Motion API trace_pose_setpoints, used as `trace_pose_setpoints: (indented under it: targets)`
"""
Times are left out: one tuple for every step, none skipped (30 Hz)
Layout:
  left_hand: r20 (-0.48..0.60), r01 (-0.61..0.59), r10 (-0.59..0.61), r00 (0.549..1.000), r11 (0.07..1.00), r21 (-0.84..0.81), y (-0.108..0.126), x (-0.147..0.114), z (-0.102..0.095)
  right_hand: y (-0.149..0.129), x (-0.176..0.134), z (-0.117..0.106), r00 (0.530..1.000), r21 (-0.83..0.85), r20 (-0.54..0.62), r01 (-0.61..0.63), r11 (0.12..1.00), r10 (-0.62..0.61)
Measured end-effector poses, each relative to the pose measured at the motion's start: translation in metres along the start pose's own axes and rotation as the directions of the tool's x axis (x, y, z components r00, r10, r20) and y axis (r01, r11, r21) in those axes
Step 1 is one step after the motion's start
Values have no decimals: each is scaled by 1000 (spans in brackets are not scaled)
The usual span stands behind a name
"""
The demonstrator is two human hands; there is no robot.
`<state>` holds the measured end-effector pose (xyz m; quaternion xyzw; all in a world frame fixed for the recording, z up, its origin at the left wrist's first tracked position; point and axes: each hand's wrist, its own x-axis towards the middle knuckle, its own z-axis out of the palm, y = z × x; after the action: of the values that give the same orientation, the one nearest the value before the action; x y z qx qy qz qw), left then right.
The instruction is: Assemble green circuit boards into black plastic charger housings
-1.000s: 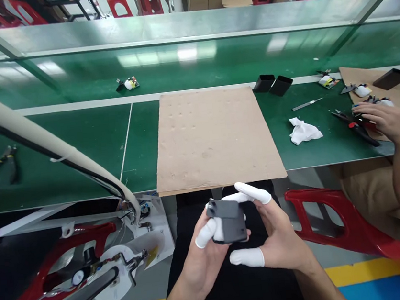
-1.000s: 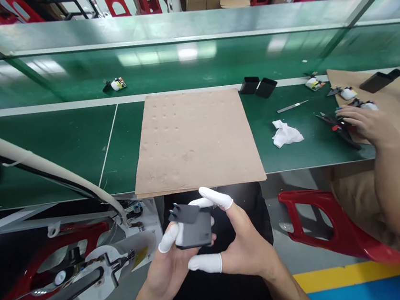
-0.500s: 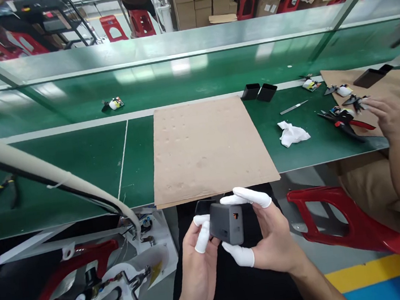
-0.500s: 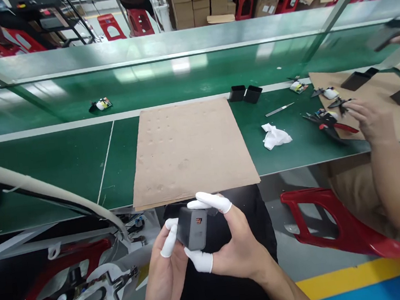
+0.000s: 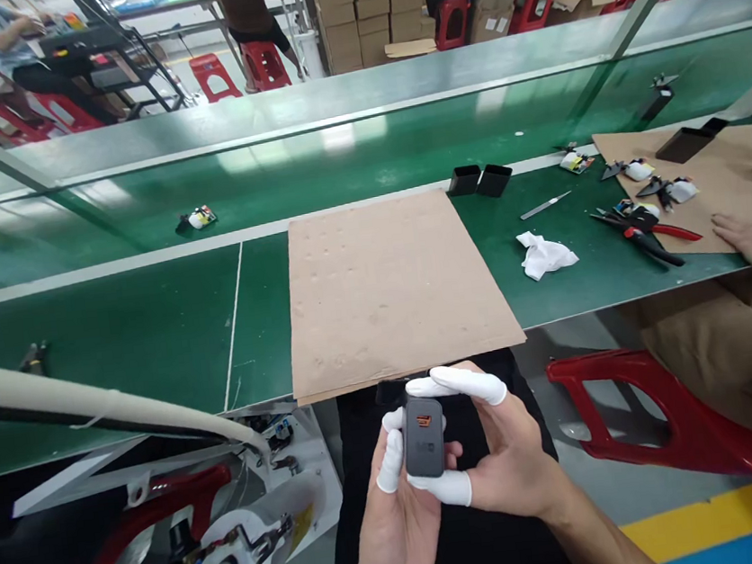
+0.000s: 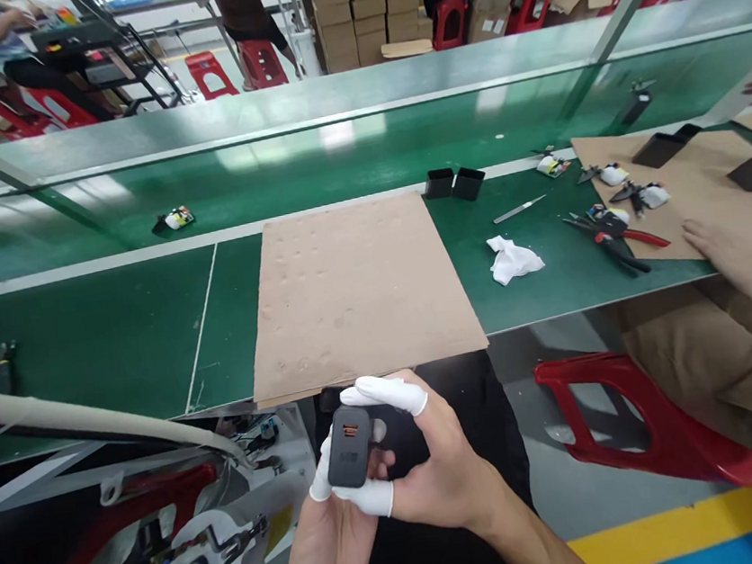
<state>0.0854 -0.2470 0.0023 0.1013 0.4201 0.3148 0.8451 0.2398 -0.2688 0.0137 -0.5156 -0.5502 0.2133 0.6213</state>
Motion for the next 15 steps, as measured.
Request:
trace_pose_setpoints:
  targets:
    - [6,13,-13,1000,1000,4,0,0,2,-1,0,-1,1000,4,5,10,1000,-10]
    - [11,9,-10,1000,1000,19,1,1,3,-1,1,-3,1000,6,17,25,1000,-25]
    - [14,-27,27,1000,999,46,3,3,5,1,2,-6,999,4,29,42,999,-42]
    - [17,-107,106,994,990,91,7,7,5,3,3,-12,998,-7,36,57,998,-57]
    - [24,-227,226,974,960,166,14,12,5,8,6,-20,997,-28,30,72,997,-71]
    - [43,-384,387,921,884,268,23,20,4,15,9,-30,996,-61,5,84,995,-84]
    - [89,-544,557,826,744,388,35,30,3,25,14,-42,995,-106,-42,86,991,-91]
    - [165,-659,690,704,550,513,49,42,0,36,21,-56,990,-163,-109,75,984,-93]
    - [263,-729,788,557,313,608,63,55,-2,50,29,-70,979,-226,-180,50,973,-92]
    - [372,-730,803,465,111,674,79,68,-4,64,37,-85,964,-293,-251,7,956,-84]
    - [445,-700,791,419,-31,714,94,80,-5,79,46,-98,951,-365,-302,-47,930,-70]
    - [487,-665,770,413,-110,739,107,91,-6,93,55,-109,939,-431,-340,-100,897,-59]
    - [515,-638,741,430,-154,754,118,100,-6,107,63,-119,931,-479,-362,-147,865,-42]
    - [528,-628,729,436,-174,759,127,107,-5,119,69,-126,928,-506,-372,-188,842,-17]
    - [537,-623,718,442,-185,760,133,111,-5,130,74,-131,926,-508,-376,-230,830,26]
